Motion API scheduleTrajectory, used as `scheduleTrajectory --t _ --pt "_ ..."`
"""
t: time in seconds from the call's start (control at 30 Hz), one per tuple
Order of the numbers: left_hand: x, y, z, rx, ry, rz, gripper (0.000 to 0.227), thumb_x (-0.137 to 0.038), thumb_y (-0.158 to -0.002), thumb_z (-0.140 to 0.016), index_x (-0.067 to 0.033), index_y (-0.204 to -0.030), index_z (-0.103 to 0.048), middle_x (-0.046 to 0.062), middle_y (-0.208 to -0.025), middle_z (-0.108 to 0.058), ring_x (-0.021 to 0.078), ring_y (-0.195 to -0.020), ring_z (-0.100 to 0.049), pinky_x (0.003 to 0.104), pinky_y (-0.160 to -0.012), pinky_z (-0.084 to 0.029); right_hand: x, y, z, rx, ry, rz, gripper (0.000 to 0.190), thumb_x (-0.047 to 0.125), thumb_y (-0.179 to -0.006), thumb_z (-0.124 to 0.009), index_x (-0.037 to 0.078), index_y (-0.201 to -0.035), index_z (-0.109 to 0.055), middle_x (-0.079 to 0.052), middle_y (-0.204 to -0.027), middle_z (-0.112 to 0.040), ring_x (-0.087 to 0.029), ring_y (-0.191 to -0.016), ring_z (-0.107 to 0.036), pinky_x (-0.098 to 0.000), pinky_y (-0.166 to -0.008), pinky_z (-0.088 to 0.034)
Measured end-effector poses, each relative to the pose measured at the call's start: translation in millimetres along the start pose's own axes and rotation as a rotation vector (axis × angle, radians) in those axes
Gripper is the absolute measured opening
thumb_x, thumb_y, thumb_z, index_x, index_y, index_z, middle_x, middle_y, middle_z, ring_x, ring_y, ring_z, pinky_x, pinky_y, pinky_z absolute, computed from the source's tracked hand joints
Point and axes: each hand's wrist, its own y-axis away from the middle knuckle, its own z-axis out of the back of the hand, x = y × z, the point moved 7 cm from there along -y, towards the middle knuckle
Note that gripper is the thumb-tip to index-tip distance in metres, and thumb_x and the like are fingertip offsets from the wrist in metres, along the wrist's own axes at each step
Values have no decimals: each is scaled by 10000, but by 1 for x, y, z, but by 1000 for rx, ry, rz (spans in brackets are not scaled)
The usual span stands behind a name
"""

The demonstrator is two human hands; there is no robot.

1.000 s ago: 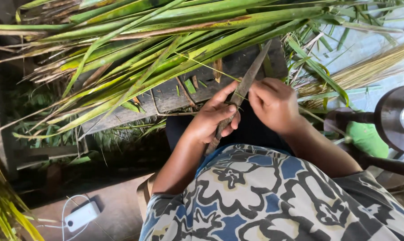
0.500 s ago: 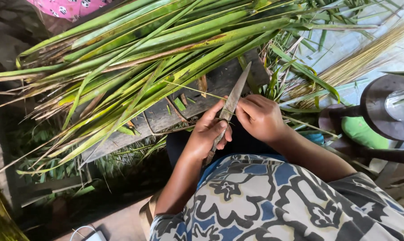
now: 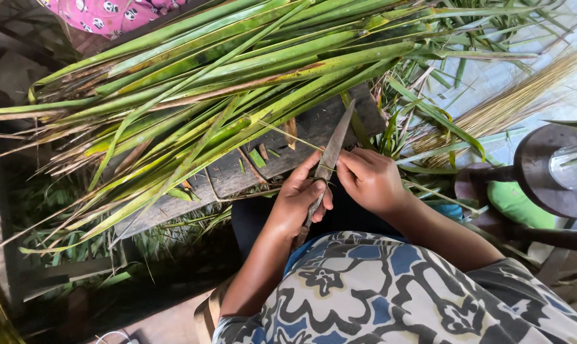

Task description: Stripping thin fibers from long green leaves using a knife

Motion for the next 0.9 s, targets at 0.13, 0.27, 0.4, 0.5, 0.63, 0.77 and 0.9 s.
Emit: scheduleTrajectory --t 0.13,0.27,0.4,0.5,0.63,0.77,0.9 --pt "-3 -2 -4 -11 7 -14 553 47 -895 -431 -25 -1418 -267 251 -595 -569 211 -332 -507 221 -298 -382 -3 5 -2 -15 7 -16 79 40 -832 -607 46 -865 -678 -102 -648 -577 -291 -568 -607 -342 -470 -493" --pt "2 -4 -2 -39 14 -22 551 53 -892 -419 -19 -1417 -265 249 -580 -558 215 -320 -492 228 -288 -370 -3 4 -2 -5 27 -22 79 36 -819 -611 44 -862 -676 -110 -646 -583 -298 -569 -609 -358 -464 -492" --pt "8 -6 4 -146 3 -26 540 50 -889 -432 -13 -1402 -276 255 -570 -552 219 -306 -485 234 -272 -380 -6 5 -5 37 42 -54 79 85 -824 -625 75 -876 -684 -100 -657 -600 -294 -579 -617 -355 -475 -502" --pt "4 -6 7 -201 -24 -38 537 60 -886 -415 -18 -1401 -286 246 -561 -550 217 -303 -484 234 -259 -385 -5 5 -4 55 9 -76 114 70 -837 -600 78 -914 -683 -111 -663 -606 -317 -584 -619 -379 -477 -505" --pt "0 -7 11 -227 -56 -53 526 58 -888 -400 -22 -1395 -288 236 -569 -560 214 -314 -500 229 -262 -391 -3 3 -3 71 -20 -99 120 81 -847 -590 68 -925 -680 -132 -672 -608 -340 -593 -614 -408 -473 -499" --pt "-11 -5 14 -299 -84 -58 527 31 -903 -378 -52 -1409 -261 205 -569 -555 194 -308 -487 213 -268 -383 -10 9 -5 98 -60 -142 114 88 -837 -597 74 -915 -680 -134 -686 -621 -346 -613 -620 -411 -487 -503" --pt "-32 -6 19 -342 -106 -69 532 23 -911 -333 -86 -1423 -239 182 -557 -535 179 -298 -457 200 -273 -354 -18 13 -2 123 -66 -187 121 108 -829 -610 90 -916 -691 -121 -732 -651 -330 -652 -638 -397 -526 -515"
